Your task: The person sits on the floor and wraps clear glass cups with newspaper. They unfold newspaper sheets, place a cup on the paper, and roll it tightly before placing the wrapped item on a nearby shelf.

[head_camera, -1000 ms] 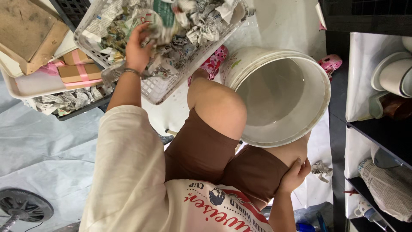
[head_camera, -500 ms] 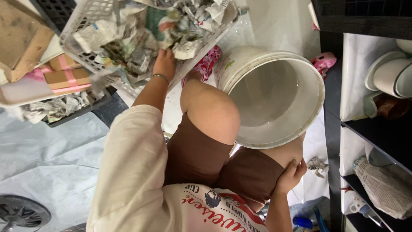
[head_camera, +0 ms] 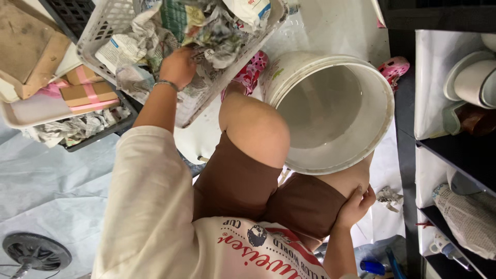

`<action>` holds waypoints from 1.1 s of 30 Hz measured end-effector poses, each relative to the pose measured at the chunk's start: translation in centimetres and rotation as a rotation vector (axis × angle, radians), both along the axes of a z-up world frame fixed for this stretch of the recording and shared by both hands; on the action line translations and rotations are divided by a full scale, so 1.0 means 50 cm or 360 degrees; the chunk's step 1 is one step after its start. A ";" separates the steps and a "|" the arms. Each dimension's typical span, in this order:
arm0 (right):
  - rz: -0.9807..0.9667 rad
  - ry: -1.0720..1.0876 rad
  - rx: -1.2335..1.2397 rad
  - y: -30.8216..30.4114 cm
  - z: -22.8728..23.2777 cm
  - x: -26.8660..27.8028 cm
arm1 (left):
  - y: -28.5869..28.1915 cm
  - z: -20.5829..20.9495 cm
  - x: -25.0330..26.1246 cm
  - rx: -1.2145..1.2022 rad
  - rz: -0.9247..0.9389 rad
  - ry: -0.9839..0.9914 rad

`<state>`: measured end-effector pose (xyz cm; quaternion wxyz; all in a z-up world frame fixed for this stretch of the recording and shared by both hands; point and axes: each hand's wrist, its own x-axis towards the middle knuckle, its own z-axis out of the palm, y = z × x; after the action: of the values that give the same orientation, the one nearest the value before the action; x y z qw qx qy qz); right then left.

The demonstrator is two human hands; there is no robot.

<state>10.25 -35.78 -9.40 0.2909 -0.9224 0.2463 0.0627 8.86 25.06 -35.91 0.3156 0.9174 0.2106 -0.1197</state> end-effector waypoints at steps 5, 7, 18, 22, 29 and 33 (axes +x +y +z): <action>0.0178 -0.0267 -0.0189 0.001 -0.008 -0.008 | -0.003 0.067 -0.036 -0.0996 0.1198 -0.0387; 0.0256 -0.0342 -0.0208 0.001 -0.019 -0.005 | -0.004 0.110 -0.048 -0.1469 0.1696 -0.0477; 0.0681 -0.0721 -0.0420 0.034 -0.001 -0.010 | -0.015 0.355 -0.075 -0.1516 0.1420 -0.1121; 0.0734 -0.0885 -0.0054 0.146 0.049 0.000 | -0.053 0.491 -0.102 -0.0710 0.0906 -0.1268; 0.1124 -0.0150 0.2219 0.372 0.200 0.012 | -0.262 0.710 -0.150 0.0078 -0.0449 -0.1332; 0.0847 -0.0321 0.2461 0.418 0.240 -0.012 | -0.363 0.795 -0.145 -0.0129 -0.0839 -0.1427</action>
<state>9.67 -14.90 2.62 0.8401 -0.4903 -0.1205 0.1984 1.63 6.88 3.86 0.3693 0.8875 -0.1881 0.2016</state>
